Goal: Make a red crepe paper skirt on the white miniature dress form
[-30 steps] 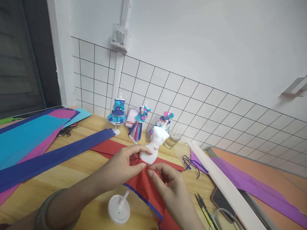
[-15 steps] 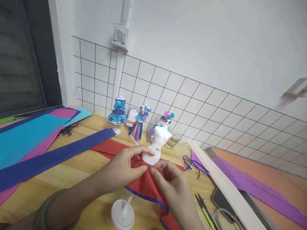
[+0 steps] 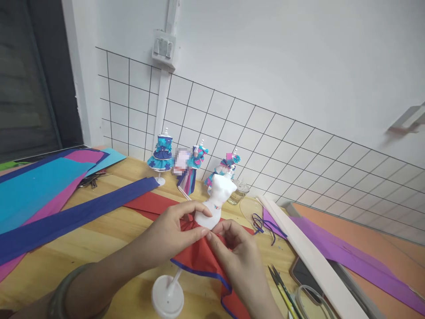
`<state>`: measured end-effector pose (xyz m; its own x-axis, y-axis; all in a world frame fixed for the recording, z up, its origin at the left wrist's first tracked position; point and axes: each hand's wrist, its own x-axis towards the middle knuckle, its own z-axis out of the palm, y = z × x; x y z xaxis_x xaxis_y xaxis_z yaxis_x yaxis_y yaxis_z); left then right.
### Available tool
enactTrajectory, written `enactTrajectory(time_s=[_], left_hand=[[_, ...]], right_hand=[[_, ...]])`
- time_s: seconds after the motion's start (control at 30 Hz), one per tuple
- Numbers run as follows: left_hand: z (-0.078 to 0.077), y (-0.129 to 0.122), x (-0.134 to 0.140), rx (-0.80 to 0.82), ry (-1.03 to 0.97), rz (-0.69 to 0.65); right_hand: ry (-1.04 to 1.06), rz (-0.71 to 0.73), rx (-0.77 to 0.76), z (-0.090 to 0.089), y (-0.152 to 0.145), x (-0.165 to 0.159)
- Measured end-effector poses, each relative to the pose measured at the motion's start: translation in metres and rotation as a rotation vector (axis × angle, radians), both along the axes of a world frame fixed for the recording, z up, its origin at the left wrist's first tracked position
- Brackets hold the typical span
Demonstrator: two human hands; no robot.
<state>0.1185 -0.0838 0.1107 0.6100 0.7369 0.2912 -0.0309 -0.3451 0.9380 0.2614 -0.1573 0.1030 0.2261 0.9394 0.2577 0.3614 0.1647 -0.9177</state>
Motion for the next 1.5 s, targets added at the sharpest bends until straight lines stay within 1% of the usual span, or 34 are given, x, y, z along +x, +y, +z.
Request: enactTrajectory(time_s=[0.17,0.33,0.4,0.6,0.77,0.93,1.0,1.17,1.3,1.5], left_hand=[[-0.002,0.0,0.002,0.027,-0.014,0.016],[-0.002,0.003,0.001,0.07,0.018,0.087],[-0.002,0.004,0.001,0.065,0.025,0.095],[0.0,0.003,-0.002,0.063,0.02,0.09],[-0.002,0.008,-0.003,0.021,0.023,0.03],[-0.001,0.01,-0.003,-0.02,-0.007,-0.101],[0.0,0.01,-0.004,-0.037,-0.004,-0.127],[0.001,0.009,-0.005,0.013,0.027,-0.07],[0.002,0.01,-0.005,0.022,0.057,-0.045],[0.004,0.007,-0.006,0.016,0.04,-0.051]], right_hand=[[-0.006,0.003,0.006,0.0,0.0,-0.001],[-0.015,0.006,0.001,0.0,0.0,0.002],[-0.004,0.01,-0.02,0.002,0.001,0.004],[0.024,0.122,-0.119,0.006,0.0,0.009],[0.086,0.149,-0.166,0.005,-0.001,0.011],[0.064,0.122,-0.137,0.005,0.0,0.012],[0.053,0.122,-0.123,0.005,0.001,0.012],[0.008,0.11,-0.117,0.007,-0.001,0.011],[-0.048,0.083,-0.12,0.01,-0.004,0.01],[0.021,0.134,-0.107,0.011,-0.004,0.008]])
